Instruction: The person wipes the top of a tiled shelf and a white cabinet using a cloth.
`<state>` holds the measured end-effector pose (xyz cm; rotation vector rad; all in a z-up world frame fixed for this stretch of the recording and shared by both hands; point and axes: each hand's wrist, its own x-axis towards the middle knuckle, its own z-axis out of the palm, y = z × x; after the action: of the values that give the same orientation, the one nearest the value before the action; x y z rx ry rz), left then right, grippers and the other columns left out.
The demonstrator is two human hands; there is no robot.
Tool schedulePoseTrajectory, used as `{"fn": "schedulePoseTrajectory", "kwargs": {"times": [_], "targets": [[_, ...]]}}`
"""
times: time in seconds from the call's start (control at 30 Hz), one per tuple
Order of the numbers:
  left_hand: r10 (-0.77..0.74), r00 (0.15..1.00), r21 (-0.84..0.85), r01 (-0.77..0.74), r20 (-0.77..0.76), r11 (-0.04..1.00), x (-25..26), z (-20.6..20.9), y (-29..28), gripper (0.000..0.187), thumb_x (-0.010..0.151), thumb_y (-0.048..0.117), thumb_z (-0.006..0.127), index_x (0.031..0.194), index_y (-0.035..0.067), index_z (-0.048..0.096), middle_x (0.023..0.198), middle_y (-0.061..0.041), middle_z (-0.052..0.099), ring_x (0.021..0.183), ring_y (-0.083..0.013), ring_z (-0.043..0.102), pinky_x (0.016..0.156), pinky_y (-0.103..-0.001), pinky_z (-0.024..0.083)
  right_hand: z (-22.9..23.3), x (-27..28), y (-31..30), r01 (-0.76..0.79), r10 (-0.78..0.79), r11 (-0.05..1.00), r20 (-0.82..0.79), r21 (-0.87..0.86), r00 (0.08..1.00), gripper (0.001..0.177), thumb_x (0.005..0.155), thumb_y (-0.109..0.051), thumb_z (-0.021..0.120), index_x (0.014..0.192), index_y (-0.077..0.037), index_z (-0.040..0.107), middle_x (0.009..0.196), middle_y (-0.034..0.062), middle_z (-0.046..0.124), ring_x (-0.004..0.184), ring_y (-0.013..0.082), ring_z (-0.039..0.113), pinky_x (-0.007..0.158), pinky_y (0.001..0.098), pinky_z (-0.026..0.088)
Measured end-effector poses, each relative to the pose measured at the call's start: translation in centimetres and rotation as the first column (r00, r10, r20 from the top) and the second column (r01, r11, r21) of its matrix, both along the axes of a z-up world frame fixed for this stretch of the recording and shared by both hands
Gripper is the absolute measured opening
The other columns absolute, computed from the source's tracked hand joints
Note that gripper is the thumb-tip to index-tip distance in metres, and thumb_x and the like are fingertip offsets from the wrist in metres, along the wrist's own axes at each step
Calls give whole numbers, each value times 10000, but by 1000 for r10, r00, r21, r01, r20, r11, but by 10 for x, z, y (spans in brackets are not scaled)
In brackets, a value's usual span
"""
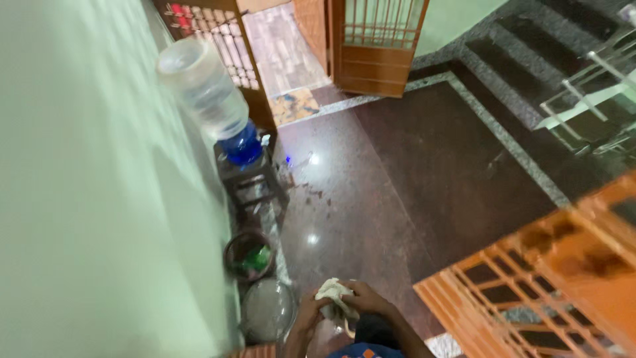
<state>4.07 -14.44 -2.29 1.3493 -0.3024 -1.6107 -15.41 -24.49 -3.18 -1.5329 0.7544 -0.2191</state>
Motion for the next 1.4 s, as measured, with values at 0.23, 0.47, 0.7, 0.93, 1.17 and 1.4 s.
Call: {"fn": "schedulePoseTrajectory", "kwargs": {"times": [0.23,0.47,0.7,0.93,1.17,1.4], "targets": [[-110,986,-135,127,123,983,58,-5,-209,339,881,158,696,1216,105,714,1016,-32,755,792,-129,652,645,-280,501,15,39,-219,-59,88,980,148,-190,985,524,991,-228,657,1472,-51,547,1367,98,686,1190,175,642,1014,331,512],[-1,994,-92,-9,-111,996,147,-7,-379,353,874,35,680,1223,88,697,997,-46,754,777,-144,718,665,-295,583,15,144,-411,-39,37,997,-28,-72,999,518,947,-237,685,1429,-75,587,1214,77,738,1025,146,679,888,323,572],[-94,994,-167,83,-59,982,262,-1,-556,356,890,66,698,1245,68,713,946,-6,734,703,-70,613,582,-221,436,8,246,-548,64,-58,997,130,-42,990,510,958,-163,641,1450,-48,572,1286,74,713,1105,136,656,952,305,542],[-142,990,-137,142,6,980,346,5,-710,371,864,78,728,1234,54,730,994,0,750,795,-81,650,649,-227,470,7,322,-707,38,-31,998,158,-42,987,544,959,-171,674,1464,-30,531,1360,96,681,1194,148,636,1025,308,523],[-49,993,-223,72,106,972,380,-31,-904,331,878,112,741,1203,46,750,1013,2,768,823,-68,674,666,-219,495,-22,369,-909,-49,31,995,191,89,981,587,939,-129,675,1489,-13,505,1364,107,661,1212,168,613,1053,322,500],[-54,969,-84,76,241,994,423,-16,-1080,308,861,125,760,1166,79,763,831,-19,696,655,-116,544,543,-261,411,17,410,-1125,-142,141,990,63,4,988,588,926,-153,687,1471,-9,520,1379,127,659,1199,182,636,1026,339,524]]}}
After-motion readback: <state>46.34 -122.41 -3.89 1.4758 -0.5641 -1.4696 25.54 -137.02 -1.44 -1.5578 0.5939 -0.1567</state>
